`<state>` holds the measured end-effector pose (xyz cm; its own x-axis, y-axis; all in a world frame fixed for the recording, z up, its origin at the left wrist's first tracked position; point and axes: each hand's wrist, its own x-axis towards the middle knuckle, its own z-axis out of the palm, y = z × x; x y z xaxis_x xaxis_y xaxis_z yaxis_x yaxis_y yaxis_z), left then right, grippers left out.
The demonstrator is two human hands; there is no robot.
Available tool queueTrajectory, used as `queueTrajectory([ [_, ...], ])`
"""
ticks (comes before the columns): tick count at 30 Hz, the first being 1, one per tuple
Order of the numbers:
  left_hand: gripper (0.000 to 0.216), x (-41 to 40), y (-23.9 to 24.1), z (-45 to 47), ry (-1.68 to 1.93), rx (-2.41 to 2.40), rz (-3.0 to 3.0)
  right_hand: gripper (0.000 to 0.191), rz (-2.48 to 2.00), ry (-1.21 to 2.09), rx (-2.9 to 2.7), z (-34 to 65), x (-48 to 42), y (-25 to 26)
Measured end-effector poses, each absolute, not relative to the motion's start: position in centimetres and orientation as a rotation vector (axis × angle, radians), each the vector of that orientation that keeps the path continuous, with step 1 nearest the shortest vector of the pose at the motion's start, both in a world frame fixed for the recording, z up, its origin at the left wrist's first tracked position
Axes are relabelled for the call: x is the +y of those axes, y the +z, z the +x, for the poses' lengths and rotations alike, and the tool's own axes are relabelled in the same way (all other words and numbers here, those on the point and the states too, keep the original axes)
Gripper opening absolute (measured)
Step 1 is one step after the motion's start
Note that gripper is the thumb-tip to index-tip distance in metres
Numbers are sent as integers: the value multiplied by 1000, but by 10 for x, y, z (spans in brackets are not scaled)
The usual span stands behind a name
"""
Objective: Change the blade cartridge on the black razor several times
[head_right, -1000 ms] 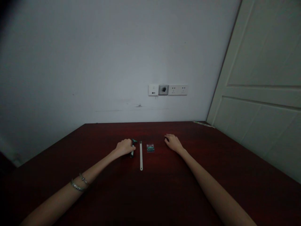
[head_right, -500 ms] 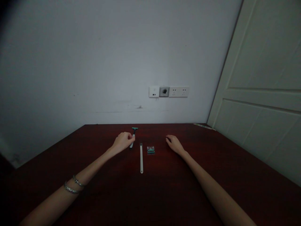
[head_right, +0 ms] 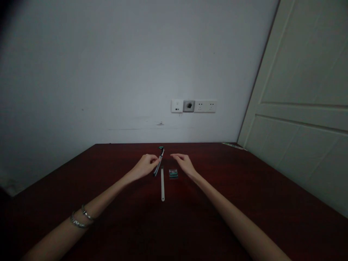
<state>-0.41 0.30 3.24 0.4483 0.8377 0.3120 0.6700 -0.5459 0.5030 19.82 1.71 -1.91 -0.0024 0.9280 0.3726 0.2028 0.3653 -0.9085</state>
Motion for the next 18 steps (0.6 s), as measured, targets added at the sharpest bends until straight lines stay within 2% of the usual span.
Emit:
queueTrajectory([
  [4,36,2,31,-2,797,1173,2351,29,-878,1204,-1270,176,1,-12],
  [7,37,4,26,-1,801,1072,2314,29,-790,1355,-1168,169,-8,-8],
  [13,37,3,19,2,726,895,2284,31,-776,1428,-1232,167,-14,-5],
  [18,39,3,24,-1,634,935,2260,36,-819,1325,-1302,168,-12,-8],
])
